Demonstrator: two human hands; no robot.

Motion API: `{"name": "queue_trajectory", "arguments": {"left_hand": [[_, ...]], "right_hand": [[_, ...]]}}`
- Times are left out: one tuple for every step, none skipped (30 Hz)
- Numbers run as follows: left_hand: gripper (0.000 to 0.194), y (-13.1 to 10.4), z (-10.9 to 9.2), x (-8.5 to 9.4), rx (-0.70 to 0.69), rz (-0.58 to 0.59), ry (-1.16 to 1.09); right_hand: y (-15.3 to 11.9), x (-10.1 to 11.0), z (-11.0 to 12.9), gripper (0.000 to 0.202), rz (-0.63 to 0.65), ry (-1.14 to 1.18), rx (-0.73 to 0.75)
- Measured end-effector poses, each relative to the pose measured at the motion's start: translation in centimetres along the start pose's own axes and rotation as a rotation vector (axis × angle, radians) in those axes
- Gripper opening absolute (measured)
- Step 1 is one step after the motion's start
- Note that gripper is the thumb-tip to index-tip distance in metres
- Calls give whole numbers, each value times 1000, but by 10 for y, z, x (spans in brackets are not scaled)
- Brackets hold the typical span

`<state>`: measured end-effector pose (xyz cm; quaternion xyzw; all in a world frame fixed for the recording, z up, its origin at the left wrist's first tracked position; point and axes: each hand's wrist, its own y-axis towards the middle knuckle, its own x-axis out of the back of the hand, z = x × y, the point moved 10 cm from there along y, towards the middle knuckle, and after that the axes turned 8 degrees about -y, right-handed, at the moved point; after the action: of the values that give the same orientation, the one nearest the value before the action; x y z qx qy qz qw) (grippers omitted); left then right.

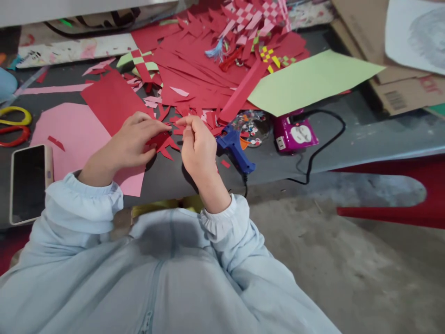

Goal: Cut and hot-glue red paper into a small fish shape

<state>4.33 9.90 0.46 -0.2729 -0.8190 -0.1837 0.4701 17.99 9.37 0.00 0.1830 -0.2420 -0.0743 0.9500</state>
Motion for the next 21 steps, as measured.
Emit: {"name": "queue_trajectory", "arguments": {"left_hand": [[53, 0, 0, -1, -2, 6, 5], [53, 0, -1, -1, -8, 8, 8], [54, 1, -1, -1, -16, 3, 7], [54, 1, -1, 0, -24, -9, 2], [54, 2, 0, 1, -28, -28, -8], [54, 3, 0, 3, -25, -48, -25], [52, 3, 1, 5, -18, -67, -49], [48, 3, 2, 7, -8, -81, -78], [44, 4, 3, 9, 6, -92, -114], [39, 3, 4, 11, 26, -101, -160], [36, 3, 5, 14, 55, -110, -220], [33, 1, 8, 16, 94, -114, -295], [32, -1, 11, 18, 136, -118, -384], [32, -3, 14, 19, 178, -122, -482], [33, -5, 17, 20, 211, -124, -580], [35, -7, 19, 21, 231, -126, -669], [37, -9, 20, 23, 240, -132, -738], [39, -10, 22, 25, 246, -141, -784], [40, -12, 24, 27, 253, -152, -806], [41, -13, 25, 28, 262, -160, -809], [42, -14, 27, 30, 271, -165, -801]], "right_hand": [[0, -1, 0, 28, 10, -2, -16], [0, -2, 0, 28, 21, -6, -27], [0, -3, 0, 27, 30, -9, -33], [0, -3, 0, 27, 34, -11, -34], [0, -4, 0, 27, 40, -16, -33], [0, -5, 0, 26, 46, -24, -31], [0, -6, 0, 26, 50, -35, -30], [0, -6, 0, 26, 52, -47, -27], [0, -7, 0, 26, 53, -59, -24], [0, -7, 0, 26, 55, -71, -21], [0, -8, 0, 26, 55, -79, -18], [0, -8, 0, 26, 55, -82, -16], [0, -8, 0, 26, 55, -82, -16], [-1, -8, 0, 26, 55, -76, -18], [-1, -8, 0, 26, 52, -64, -21], [-2, -8, 1, 27, 52, -44, -21], [-2, -8, 2, 30, 55, -18, -16], [-3, -8, 5, 33, 62, 12, -5], [-3, -9, 8, 37, 73, 44, 12], [-4, -10, 11, 40, 93, 73, 32], [-5, -11, 15, 42, 120, 93, 51]]}}
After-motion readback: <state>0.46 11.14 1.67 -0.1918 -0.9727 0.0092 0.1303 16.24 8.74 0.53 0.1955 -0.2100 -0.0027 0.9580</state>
